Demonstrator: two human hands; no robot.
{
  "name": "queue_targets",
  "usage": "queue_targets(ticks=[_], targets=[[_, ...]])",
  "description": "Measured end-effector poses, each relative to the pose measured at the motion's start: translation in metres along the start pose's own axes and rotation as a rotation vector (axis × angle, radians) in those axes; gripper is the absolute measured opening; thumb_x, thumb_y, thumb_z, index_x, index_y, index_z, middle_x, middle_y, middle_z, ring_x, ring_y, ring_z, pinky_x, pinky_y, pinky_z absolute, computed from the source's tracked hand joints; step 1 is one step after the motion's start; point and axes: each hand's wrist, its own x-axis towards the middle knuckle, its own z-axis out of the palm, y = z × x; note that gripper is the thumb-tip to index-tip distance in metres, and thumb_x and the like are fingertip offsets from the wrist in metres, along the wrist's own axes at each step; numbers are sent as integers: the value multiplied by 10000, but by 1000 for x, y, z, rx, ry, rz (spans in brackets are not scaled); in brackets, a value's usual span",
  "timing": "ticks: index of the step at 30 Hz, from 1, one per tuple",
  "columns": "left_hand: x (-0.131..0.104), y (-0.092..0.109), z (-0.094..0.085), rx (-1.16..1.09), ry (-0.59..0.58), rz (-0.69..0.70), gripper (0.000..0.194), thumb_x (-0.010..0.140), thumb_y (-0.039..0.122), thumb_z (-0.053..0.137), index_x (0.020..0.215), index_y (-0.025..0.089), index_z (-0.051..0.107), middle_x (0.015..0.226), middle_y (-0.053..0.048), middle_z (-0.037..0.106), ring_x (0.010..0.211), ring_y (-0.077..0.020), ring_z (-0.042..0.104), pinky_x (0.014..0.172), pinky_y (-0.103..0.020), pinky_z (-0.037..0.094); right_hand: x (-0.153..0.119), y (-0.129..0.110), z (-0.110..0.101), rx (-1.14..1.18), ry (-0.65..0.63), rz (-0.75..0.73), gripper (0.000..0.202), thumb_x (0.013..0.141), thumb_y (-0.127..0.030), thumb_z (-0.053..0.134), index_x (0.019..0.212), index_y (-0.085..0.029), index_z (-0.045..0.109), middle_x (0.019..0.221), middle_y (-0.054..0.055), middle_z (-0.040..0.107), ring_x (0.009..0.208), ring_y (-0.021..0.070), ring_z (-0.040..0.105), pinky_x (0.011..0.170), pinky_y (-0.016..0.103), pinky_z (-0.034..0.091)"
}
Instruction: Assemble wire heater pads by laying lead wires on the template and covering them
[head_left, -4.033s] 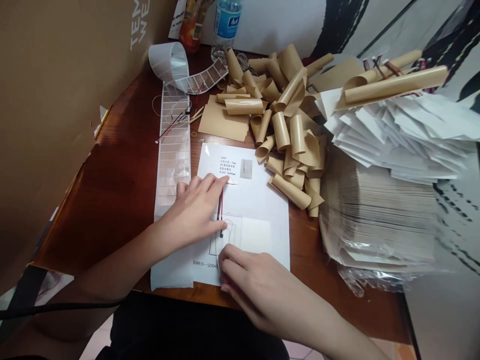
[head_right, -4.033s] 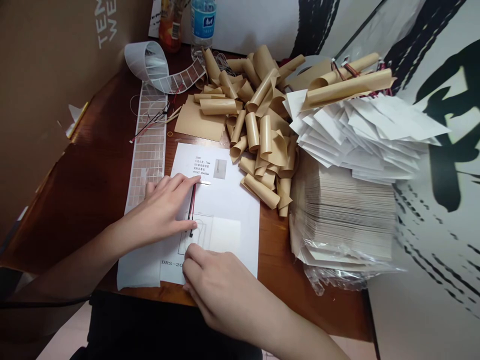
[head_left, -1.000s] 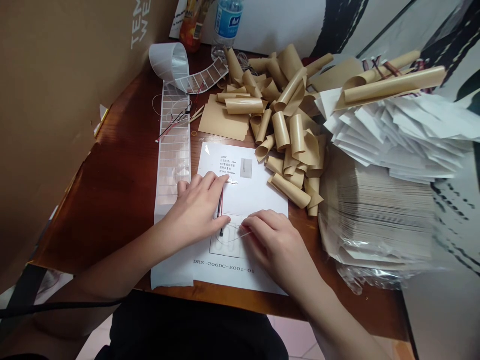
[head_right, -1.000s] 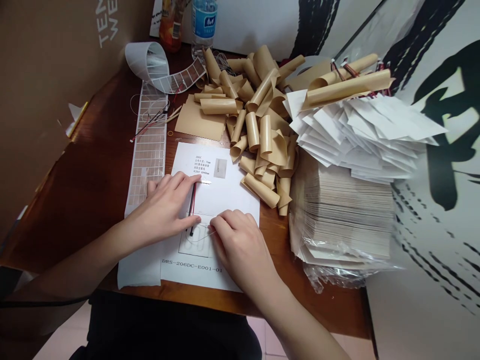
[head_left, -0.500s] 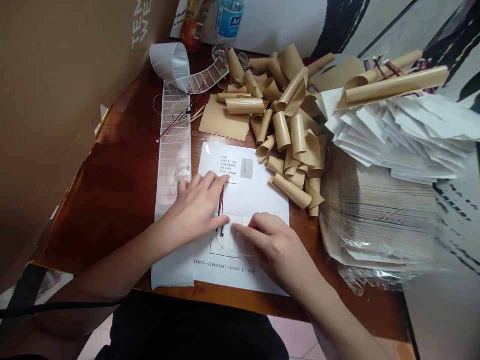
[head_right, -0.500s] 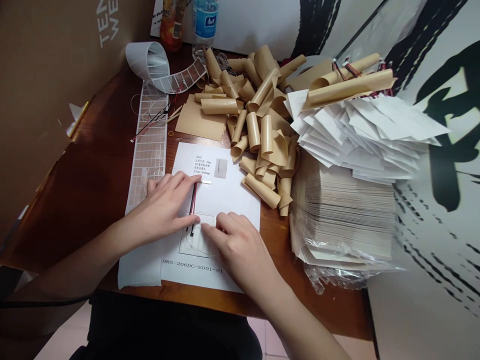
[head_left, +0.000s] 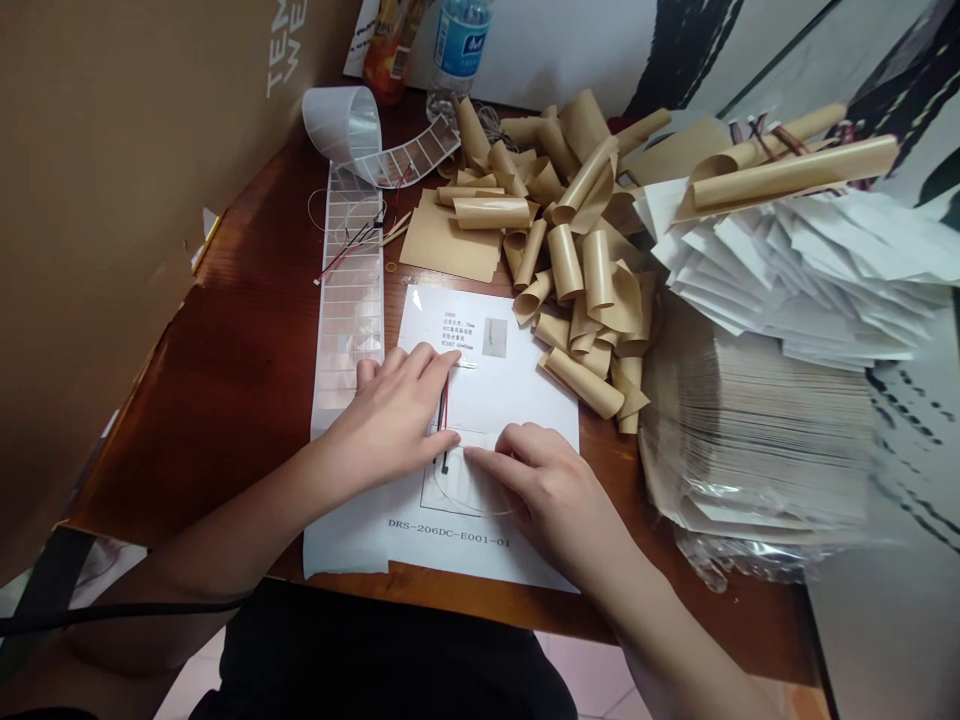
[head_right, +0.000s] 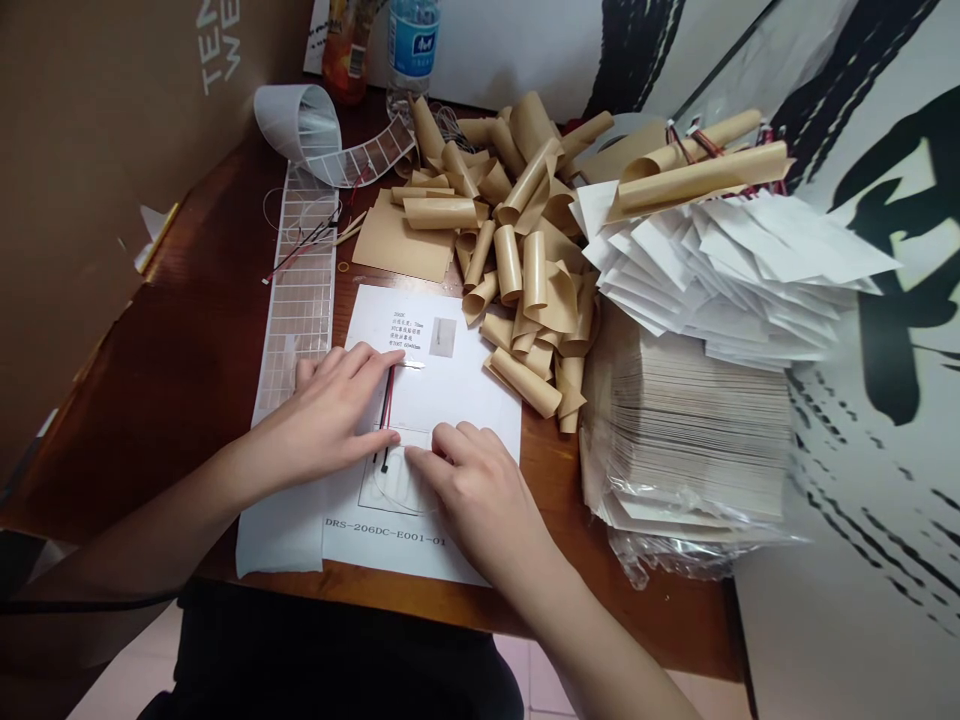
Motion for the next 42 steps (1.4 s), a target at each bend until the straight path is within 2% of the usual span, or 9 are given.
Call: queue_targets(ticks=[3, 8, 11, 14, 20, 23, 29, 37, 42], targets=[[-1, 1, 1, -4, 15, 1, 613, 911, 392, 601, 1451, 195, 388, 1314, -102, 535, 1155, -301, 477, 928, -471, 321, 0, 0, 0, 7, -7, -6, 278, 987, -89, 456, 1029, -184, 714, 792, 48, 575, 702, 176, 437, 636, 295, 361], [1, 4, 4, 15, 30, -19, 720, 854, 440, 681, 1453, 179, 379, 1325, -113, 530, 1163, -318, 464, 913, -469, 331, 1, -1, -4, 59, 7, 23, 253, 977, -95, 465, 1083, -146, 689, 798, 58, 605, 728, 192, 460, 649, 313, 403], [1, 4, 5, 5, 22, -28, 721, 846, 429, 680, 1453, 182, 378, 1326, -113, 527, 1168, -323, 457, 924, -473, 333, 1, -2, -7, 88, 45, 75, 199, 978, -126, 493, 1019, -108, 687, 773, 61, 601, 727, 188, 483, 653, 315, 426], [1, 4, 5, -2, 32, -33, 705, 838, 416, 662, 1444, 184, 386, 1305, -112, 530, 1156, -322, 457, 917, -471, 340, -1, -2, -8, 98, 39, 89, 188, 970, -128, 513, 911, -119, 692, 778, 62, 593, 721, 179, 510, 645, 305, 429], [1, 5, 3, -37, 16, -37, 678, 858, 406, 607, 1453, 188, 366, 1317, -113, 519, 1173, -322, 457, 933, -482, 344, -2, -1, -2, 78, 27, 96, 203, 968, -120, 509, 875, -125, 689, 774, 58, 586, 700, 167, 530, 626, 291, 426], [1, 6, 6, -25, 42, -39, 686, 872, 449, 602, 1455, 180, 362, 1326, -120, 513, 1182, -330, 461, 943, -494, 344, -3, -2, 0, 64, 25, 104, 204, 968, -121, 507, 875, -128, 689, 770, 56, 584, 697, 169, 527, 631, 294, 428], [2, 8, 14, 35, 107, -47, 766, 807, 487, 678, 1431, 156, 382, 1298, -133, 525, 1160, -336, 471, 923, -486, 357, -2, -2, -2, 69, 31, 114, 209, 977, -142, 510, 888, -110, 697, 761, 58, 582, 688, 165, 535, 631, 292, 438], [2, 9, 14, 1, 110, -60, 753, 799, 468, 668, 1427, 163, 387, 1290, -126, 520, 1168, -321, 462, 932, -476, 343, -3, 0, -13, 87, 31, 133, 213, 986, -204, 534, 878, -139, 706, 752, 50, 604, 688, 162, 568, 637, 289, 466], [2, 10, 15, -30, 110, -76, 729, 789, 452, 661, 1410, 184, 390, 1277, -126, 523, 1155, -325, 460, 932, -464, 336, -10, -9, -16, 150, 65, 163, 236, 1004, -203, 508, 892, -167, 713, 742, 48, 632, 687, 165, 557, 647, 300, 475]])
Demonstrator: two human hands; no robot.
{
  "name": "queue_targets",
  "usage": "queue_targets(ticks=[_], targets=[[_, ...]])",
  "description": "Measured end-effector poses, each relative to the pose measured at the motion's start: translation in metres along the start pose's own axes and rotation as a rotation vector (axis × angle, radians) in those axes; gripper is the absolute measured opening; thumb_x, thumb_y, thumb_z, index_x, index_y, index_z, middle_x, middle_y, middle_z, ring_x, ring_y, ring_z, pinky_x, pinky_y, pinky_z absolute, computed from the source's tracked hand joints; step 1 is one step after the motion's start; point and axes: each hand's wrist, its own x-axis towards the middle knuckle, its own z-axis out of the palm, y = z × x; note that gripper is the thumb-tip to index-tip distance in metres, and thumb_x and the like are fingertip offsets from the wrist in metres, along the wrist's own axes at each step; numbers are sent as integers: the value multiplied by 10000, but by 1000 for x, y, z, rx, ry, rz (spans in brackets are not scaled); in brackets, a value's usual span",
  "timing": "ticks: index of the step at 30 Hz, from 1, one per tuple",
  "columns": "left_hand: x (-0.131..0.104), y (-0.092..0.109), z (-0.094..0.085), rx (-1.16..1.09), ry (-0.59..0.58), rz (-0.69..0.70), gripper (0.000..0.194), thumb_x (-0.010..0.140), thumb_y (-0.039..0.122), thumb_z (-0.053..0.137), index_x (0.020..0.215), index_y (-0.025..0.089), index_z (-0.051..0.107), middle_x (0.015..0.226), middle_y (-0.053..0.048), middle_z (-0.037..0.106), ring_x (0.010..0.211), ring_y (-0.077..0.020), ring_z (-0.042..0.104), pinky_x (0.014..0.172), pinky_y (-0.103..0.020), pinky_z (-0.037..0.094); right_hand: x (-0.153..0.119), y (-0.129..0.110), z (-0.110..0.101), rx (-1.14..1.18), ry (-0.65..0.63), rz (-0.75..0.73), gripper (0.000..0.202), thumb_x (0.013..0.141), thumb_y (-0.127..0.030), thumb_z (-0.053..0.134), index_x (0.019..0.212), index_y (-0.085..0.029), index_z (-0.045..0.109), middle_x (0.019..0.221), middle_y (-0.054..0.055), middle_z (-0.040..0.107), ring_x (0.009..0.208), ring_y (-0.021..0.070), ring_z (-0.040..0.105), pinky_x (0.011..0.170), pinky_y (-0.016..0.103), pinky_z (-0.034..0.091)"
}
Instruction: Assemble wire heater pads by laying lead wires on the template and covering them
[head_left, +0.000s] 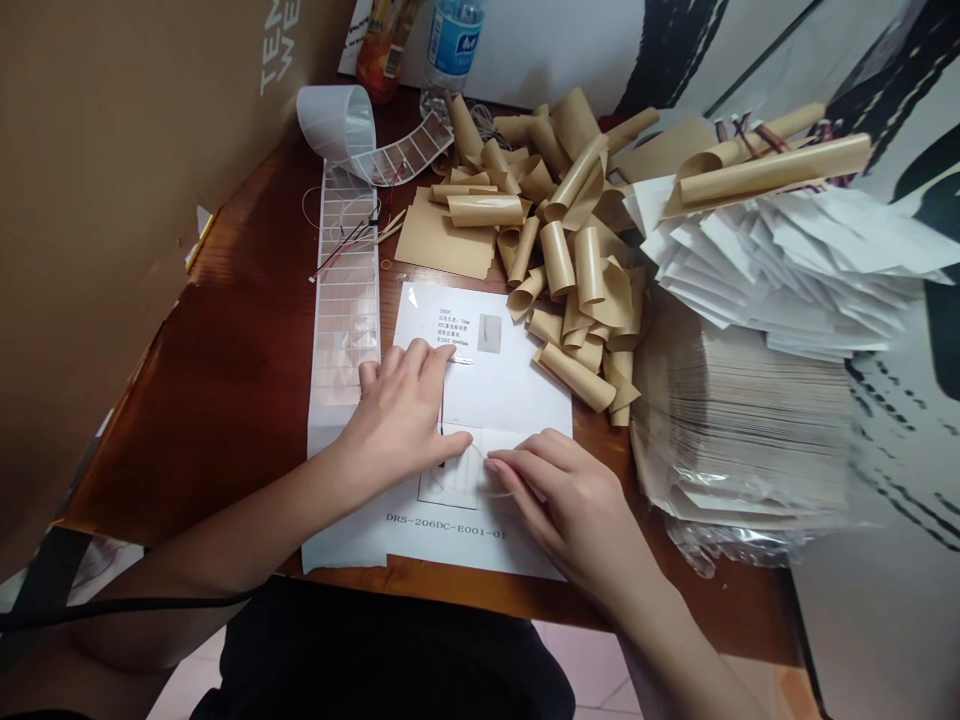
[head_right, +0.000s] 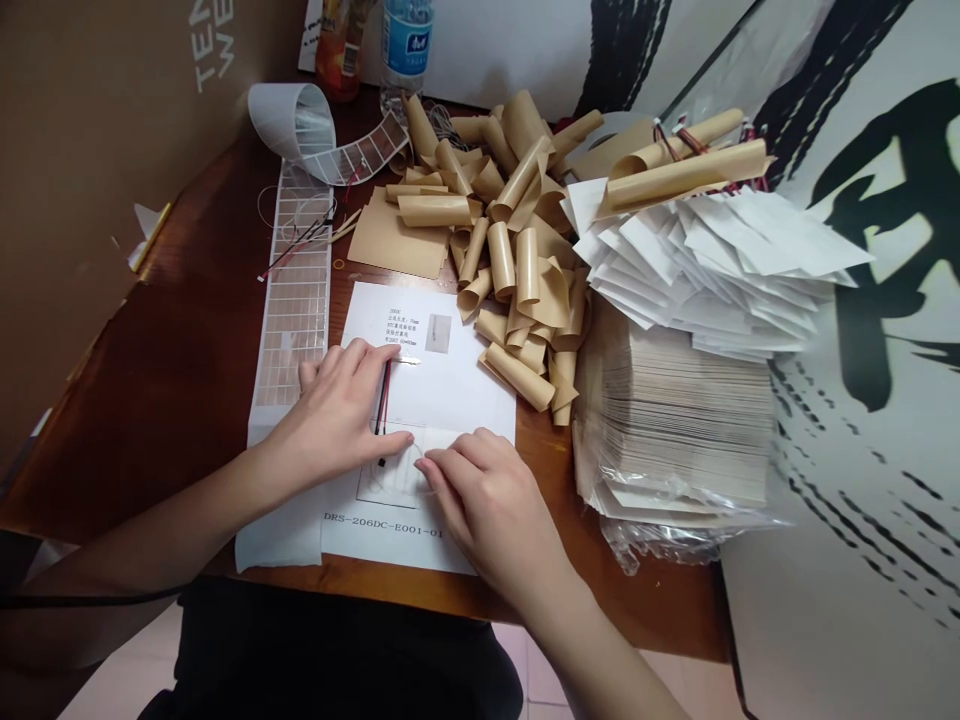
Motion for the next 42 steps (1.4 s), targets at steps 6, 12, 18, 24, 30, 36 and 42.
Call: queue_targets(ticks=[6, 12, 18, 24, 30, 36, 42], targets=[[-1, -1, 2, 4, 4, 9, 733, 789, 433, 655, 1418, 172, 384, 1290, -126, 510, 1152, -322, 462, 934, -464, 335, -16, -13, 12, 52, 65, 10, 197, 1004, -194, 523, 1037, -129, 706, 709, 37, 596, 688, 172, 476, 629, 303, 425], [0, 0, 1, -1, -6, -3, 721, 790, 420, 659, 1411, 174, 387, 1296, -126, 511, 1164, -320, 458, 932, -462, 333, -28, -23, 29, -3, 127, -24, 215, 1014, -189, 511, 1094, -113, 696, 642, 9, 529, 650, 161, 411, 602, 299, 339], [0, 0, 0, -7, -12, -14, 740, 776, 429, 672, 1410, 178, 384, 1301, -126, 511, 1175, -323, 457, 935, -463, 332, -32, -28, 36, -41, 153, -19, 200, 1006, -177, 527, 1081, -97, 695, 620, 0, 518, 640, 154, 388, 603, 301, 306], [0, 0, 1, -15, 0, -7, 747, 764, 420, 681, 1406, 177, 384, 1286, -120, 512, 1169, -318, 460, 950, -463, 327, -32, -28, 38, -46, 142, -23, 221, 1019, -189, 497, 1092, -124, 696, 624, -2, 509, 633, 157, 400, 601, 300, 302], [0, -1, 2, -18, 0, -7, 736, 761, 425, 684, 1397, 202, 388, 1293, -119, 517, 1171, -322, 459, 943, -460, 325, -33, -29, 39, -93, 120, -44, 236, 1023, -187, 489, 1094, -90, 692, 636, 2, 520, 645, 157, 398, 605, 306, 286], [1, 0, 1, 1, -6, -7, 765, 760, 436, 677, 1415, 171, 382, 1290, -130, 508, 1172, -327, 455, 937, -466, 332, -41, -35, 38, -139, 129, -50, 183, 992, -159, 550, 1078, -94, 697, 615, -8, 511, 632, 153, 382, 609, 309, 289], [0, -1, 3, -1, 5, -2, 762, 756, 446, 682, 1412, 202, 381, 1295, -120, 504, 1179, -331, 450, 942, -459, 331, -49, -38, 39, -106, 180, -24, 154, 957, -114, 592, 1071, -104, 696, 605, -16, 484, 620, 150, 378, 605, 305, 285]])
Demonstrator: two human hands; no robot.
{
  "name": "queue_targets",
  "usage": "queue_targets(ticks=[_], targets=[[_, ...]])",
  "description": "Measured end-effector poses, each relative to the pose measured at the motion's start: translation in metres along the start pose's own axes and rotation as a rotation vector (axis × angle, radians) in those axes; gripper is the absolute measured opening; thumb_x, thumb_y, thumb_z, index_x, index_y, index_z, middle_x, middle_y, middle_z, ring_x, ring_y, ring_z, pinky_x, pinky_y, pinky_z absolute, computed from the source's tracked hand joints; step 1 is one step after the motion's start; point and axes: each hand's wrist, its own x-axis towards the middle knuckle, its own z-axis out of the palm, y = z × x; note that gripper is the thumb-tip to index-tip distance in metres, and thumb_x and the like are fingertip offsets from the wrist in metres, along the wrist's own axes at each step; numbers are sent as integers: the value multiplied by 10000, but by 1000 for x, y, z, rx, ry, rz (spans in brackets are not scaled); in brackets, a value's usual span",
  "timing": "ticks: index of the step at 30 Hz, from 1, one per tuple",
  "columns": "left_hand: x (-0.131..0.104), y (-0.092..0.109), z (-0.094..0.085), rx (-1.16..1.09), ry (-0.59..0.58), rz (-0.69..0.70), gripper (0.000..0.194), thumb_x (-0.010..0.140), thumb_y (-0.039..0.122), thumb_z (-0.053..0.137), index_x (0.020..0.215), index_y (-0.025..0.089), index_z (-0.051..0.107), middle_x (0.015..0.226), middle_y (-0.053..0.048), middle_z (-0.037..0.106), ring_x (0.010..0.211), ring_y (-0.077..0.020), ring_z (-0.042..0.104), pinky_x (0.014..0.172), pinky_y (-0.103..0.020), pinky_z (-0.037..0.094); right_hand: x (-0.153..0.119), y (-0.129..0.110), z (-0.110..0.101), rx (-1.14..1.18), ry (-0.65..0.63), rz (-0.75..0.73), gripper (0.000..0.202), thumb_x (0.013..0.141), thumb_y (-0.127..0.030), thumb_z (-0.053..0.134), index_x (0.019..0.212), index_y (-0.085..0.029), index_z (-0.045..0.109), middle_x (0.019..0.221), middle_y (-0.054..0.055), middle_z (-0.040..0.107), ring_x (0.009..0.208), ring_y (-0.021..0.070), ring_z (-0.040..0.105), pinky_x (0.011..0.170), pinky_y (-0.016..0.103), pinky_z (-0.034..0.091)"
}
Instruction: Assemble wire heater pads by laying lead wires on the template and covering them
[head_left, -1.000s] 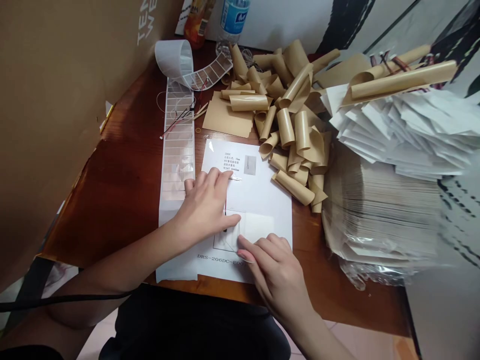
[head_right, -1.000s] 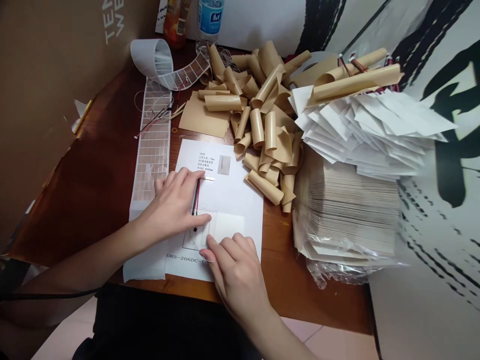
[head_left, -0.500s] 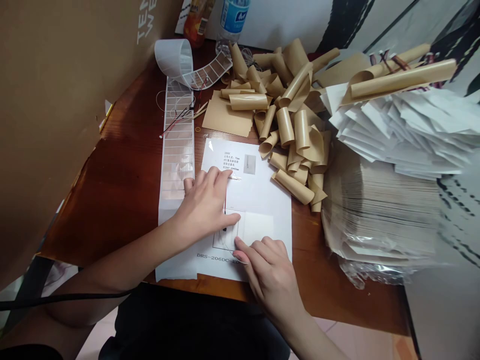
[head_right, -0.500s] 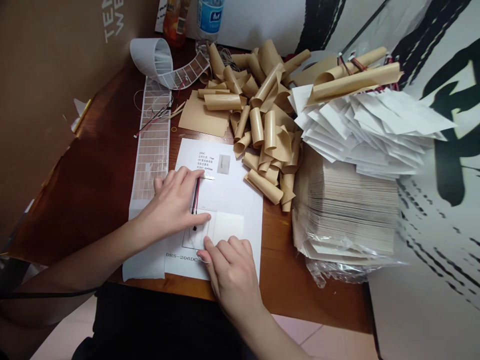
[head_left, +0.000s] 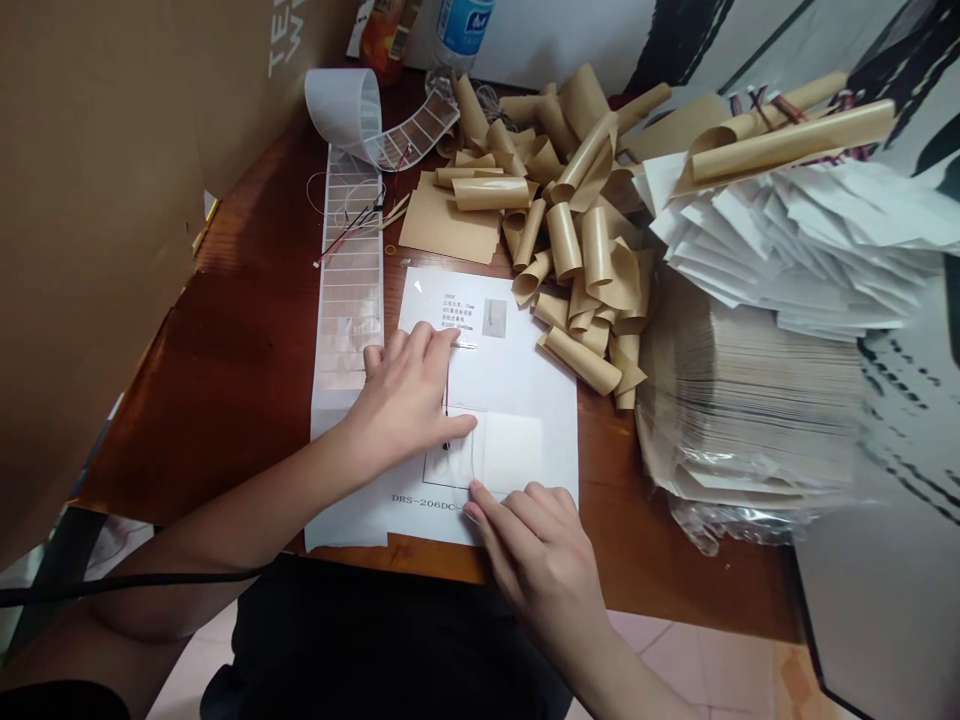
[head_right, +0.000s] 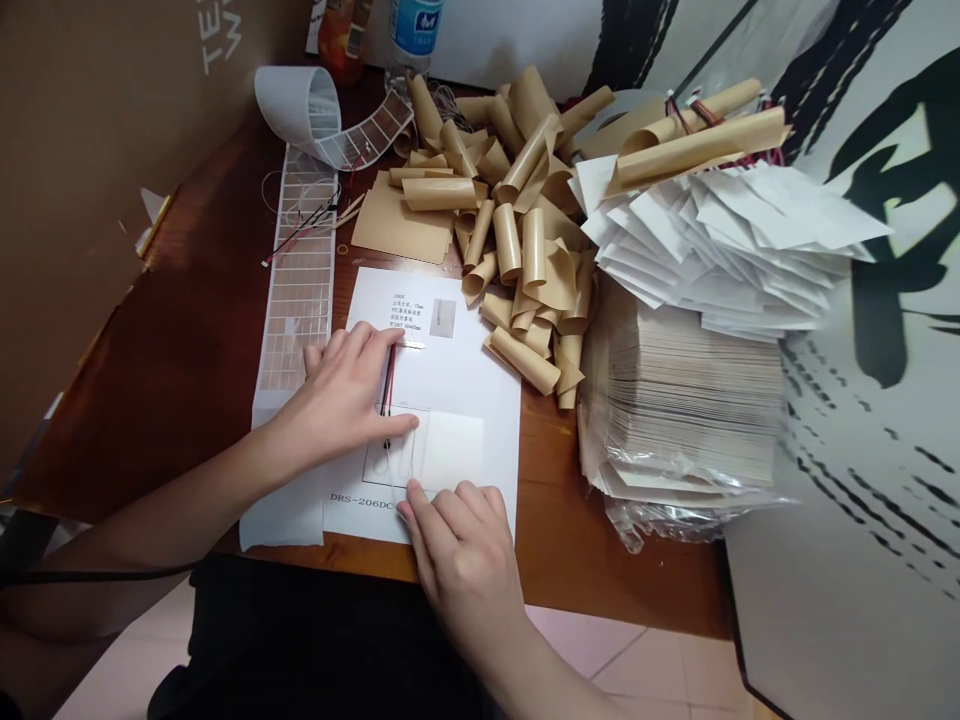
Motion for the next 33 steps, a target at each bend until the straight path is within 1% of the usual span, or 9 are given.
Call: queue_targets(ticks=[7, 12, 15, 18, 21, 24, 27, 30, 33], targets=[[0, 0, 0, -5, -6, -4, 770, 758, 443, 675, 1417, 182, 376, 1307, -120, 497, 1190, -335, 447, 945, -477, 339, 2, -2, 5, -8, -18, -20, 164, 978, -122, 561, 1081, -101, 687, 615, -7, 496, 634, 156, 375, 607, 309, 281], [0, 0, -1, -2, -6, 7, 759, 767, 442, 669, 1415, 170, 381, 1303, -131, 501, 1188, -331, 453, 947, -482, 341, 1, -1, 3, -70, -88, -41, 175, 994, -135, 536, 1071, -98, 689, 637, 0, 521, 634, 155, 383, 611, 314, 270], [1, -1, -2, 1, -21, 10, 751, 770, 453, 675, 1406, 175, 387, 1306, -136, 495, 1194, -335, 449, 949, -480, 339, 1, 1, -2, -55, -131, -66, 195, 985, -97, 524, 1103, -82, 678, 654, 4, 517, 638, 155, 384, 610, 313, 280], [1, -2, -3, 6, -30, 18, 750, 777, 465, 685, 1404, 185, 383, 1302, -133, 494, 1187, -336, 449, 954, -475, 334, 2, 2, -6, 30, -112, -71, 194, 966, -78, 547, 1120, -82, 665, 671, 7, 495, 648, 154, 391, 619, 313, 301], [1, -4, -4, 2, -42, 32, 748, 795, 490, 687, 1410, 196, 377, 1301, -130, 492, 1187, -336, 450, 965, -476, 328, 6, 2, -9, 85, -76, -78, 186, 956, -75, 564, 1114, -111, 655, 698, 14, 501, 662, 152, 397, 627, 313, 314], [2, -6, -7, -8, -71, 49, 781, 805, 531, 690, 1427, 183, 371, 1306, -131, 485, 1197, -340, 447, 976, -488, 325, 10, 1, -9, 81, -62, -86, 180, 937, -84, 598, 1099, -131, 659, 796, 54, 575, 719, 163, 436, 654, 323, 334], [3, -9, -10, -27, -106, 72, 793, 823, 557, 672, 1446, 174, 365, 1330, -135, 479, 1213, -347, 445, 992, -504, 316, 13, 0, -8, 84, -35, -98, 173, 911, -80, 622, 1065, -145, 667, 934, 95, 648, 817, 196, 494, 720, 363, 366], [5, -14, -16, -65, -153, 89, 674, 895, 503, 584, 1457, 204, 362, 1351, -123, 481, 1258, -346, 436, 1017, -504, 305, 15, -2, -8, 132, -31, -93, 151, 900, -74, 617, 1017, -158, 661, 986, 94, 684, 895, 230, 531, 797, 410, 385], [6, -20, -22, -91, -206, 114, 613, 923, 396, 533, 1480, 230, 339, 1347, -108, 486, 1284, -333, 430, 1038, -495, 293, 17, -3, -8, 197, -40, -86, 247, 901, -47, 587, 1121, -148, 632, 958, 77, 703, 917, 234, 558, 826, 419, 380]])
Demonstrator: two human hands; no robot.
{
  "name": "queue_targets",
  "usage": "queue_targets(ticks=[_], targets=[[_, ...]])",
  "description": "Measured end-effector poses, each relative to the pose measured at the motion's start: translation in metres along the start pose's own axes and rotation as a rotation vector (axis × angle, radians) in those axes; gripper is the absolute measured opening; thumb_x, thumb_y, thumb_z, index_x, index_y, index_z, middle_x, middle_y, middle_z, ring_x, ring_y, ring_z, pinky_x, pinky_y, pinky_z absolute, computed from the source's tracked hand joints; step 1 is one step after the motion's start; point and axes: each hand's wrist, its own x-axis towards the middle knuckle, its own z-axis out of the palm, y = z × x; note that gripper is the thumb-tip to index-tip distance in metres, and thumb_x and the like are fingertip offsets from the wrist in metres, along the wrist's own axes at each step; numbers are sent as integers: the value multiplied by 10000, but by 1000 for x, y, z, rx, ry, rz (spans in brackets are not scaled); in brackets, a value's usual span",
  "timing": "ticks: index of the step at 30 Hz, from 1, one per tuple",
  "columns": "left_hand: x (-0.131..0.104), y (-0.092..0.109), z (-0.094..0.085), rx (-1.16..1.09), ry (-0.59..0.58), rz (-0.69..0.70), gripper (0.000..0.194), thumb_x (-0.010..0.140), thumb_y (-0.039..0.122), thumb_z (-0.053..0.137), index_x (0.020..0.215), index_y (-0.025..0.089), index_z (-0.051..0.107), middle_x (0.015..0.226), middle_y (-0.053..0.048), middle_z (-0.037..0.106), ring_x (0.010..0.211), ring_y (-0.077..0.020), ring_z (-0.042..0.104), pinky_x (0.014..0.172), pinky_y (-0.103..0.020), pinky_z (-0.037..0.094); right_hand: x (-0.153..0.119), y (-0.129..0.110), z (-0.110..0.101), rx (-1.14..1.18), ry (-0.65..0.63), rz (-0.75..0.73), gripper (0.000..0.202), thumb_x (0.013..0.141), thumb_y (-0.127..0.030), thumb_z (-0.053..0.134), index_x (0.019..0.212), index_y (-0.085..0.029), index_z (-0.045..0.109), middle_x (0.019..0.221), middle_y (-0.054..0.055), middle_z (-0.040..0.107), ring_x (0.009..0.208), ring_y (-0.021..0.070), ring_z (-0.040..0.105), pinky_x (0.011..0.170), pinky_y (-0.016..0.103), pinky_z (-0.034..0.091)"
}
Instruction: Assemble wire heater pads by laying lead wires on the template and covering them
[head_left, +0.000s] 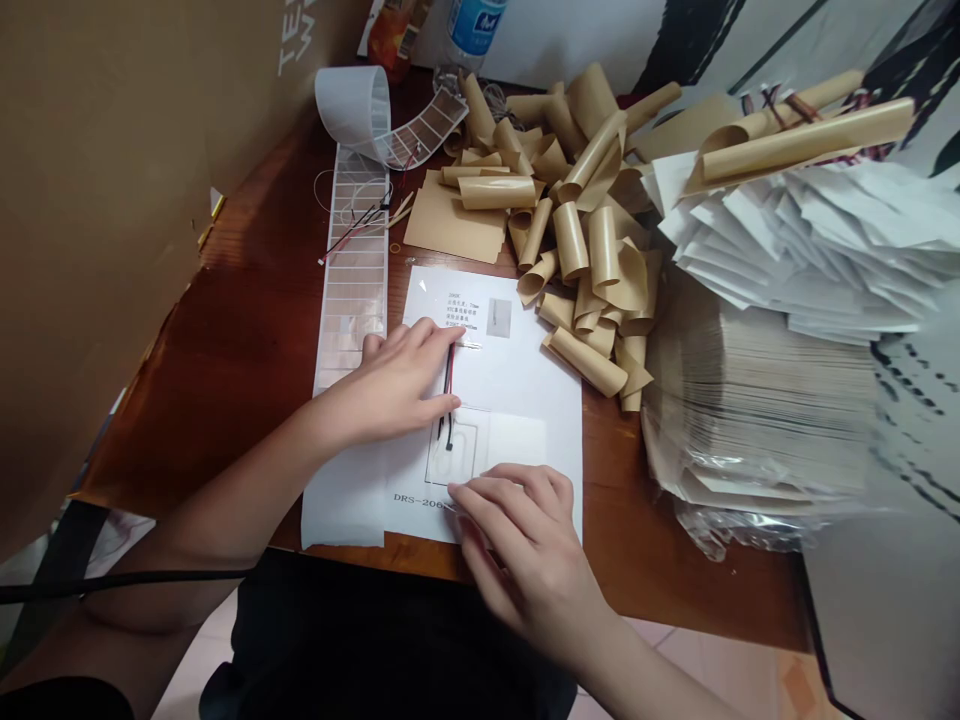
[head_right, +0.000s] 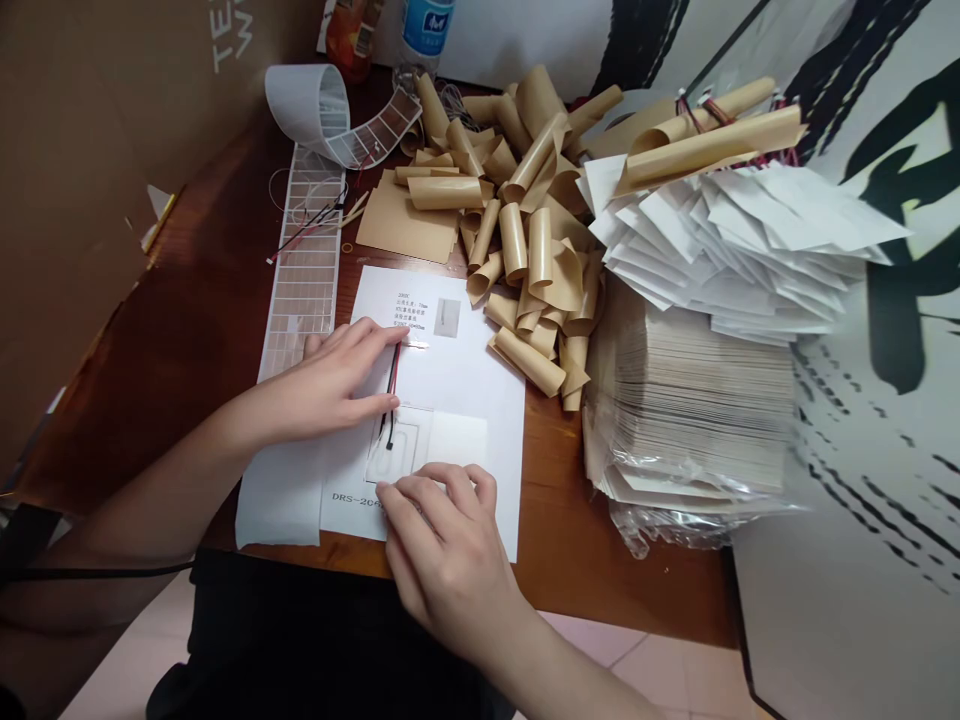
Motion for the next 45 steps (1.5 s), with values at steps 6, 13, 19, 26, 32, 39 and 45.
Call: queue_targets(ticks=[6, 13, 19, 26, 32, 39, 45], targets=[[0, -5, -1, -9, -3, 45, 715, 864, 382, 640, 1490, 244, 324, 1332, -103, 484, 1282, -334, 436, 1031, -469, 306, 3, 2, 9, 2, 0, -39, 208, 928, -122, 632, 1136, -127, 638, 753, 25, 654, 829, 197, 528, 806, 403, 357], [0, -7, 5, 93, 101, 111, 705, 860, 340, 699, 1459, 218, 348, 1362, -119, 500, 1259, -321, 464, 979, -421, 303, 2, 8, 21, -27, 35, -36, 95, 937, -156, 644, 1029, -158, 670, 692, 5, 612, 769, 167, 494, 796, 390, 356], [-2, -6, 4, 173, 160, 194, 571, 855, 313, 735, 1362, 229, 486, 1387, -91, 511, 1244, -294, 475, 941, -382, 290, -4, 3, 24, -35, 57, 16, 66, 934, -120, 631, 953, -172, 668, 683, 0, 598, 761, 160, 471, 802, 395, 348], [-3, -9, 1, 142, 130, 212, 361, 872, 382, 719, 1175, 213, 617, 1304, -57, 582, 1186, -262, 523, 961, -398, 296, -7, 3, 24, -1, 84, -2, 104, 896, -102, 676, 985, -156, 673, 957, 47, 746, 904, 212, 601, 932, 468, 361], [-3, -10, 0, 106, 92, 243, 598, 726, 434, 841, 1212, 189, 597, 1352, -83, 546, 1262, -294, 503, 1036, -421, 377, -10, 4, 28, -6, 86, -1, 131, 905, -96, 669, 1004, -181, 688, 1053, 6, 782, 1039, 255, 648, 1027, 490, 332], [-7, 1, 2, 175, 81, 251, 604, 716, 294, 868, 1224, 145, 576, 1384, -118, 540, 1221, -279, 569, 983, -375, 497, -9, 4, 28, -37, 70, -5, 127, 922, -94, 641, 976, -198, 690, 1048, -5, 785, 1048, 255, 641, 1014, 485, 313], [-10, 4, -2, 210, 31, 250, 562, 757, 334, 837, 1221, 157, 573, 1437, -131, 539, 1290, -290, 551, 1063, -390, 460, -9, 4, 27, -62, 49, 12, 133, 932, -98, 625, 946, -215, 685, 1054, -15, 786, 1056, 259, 634, 1011, 492, 296]])
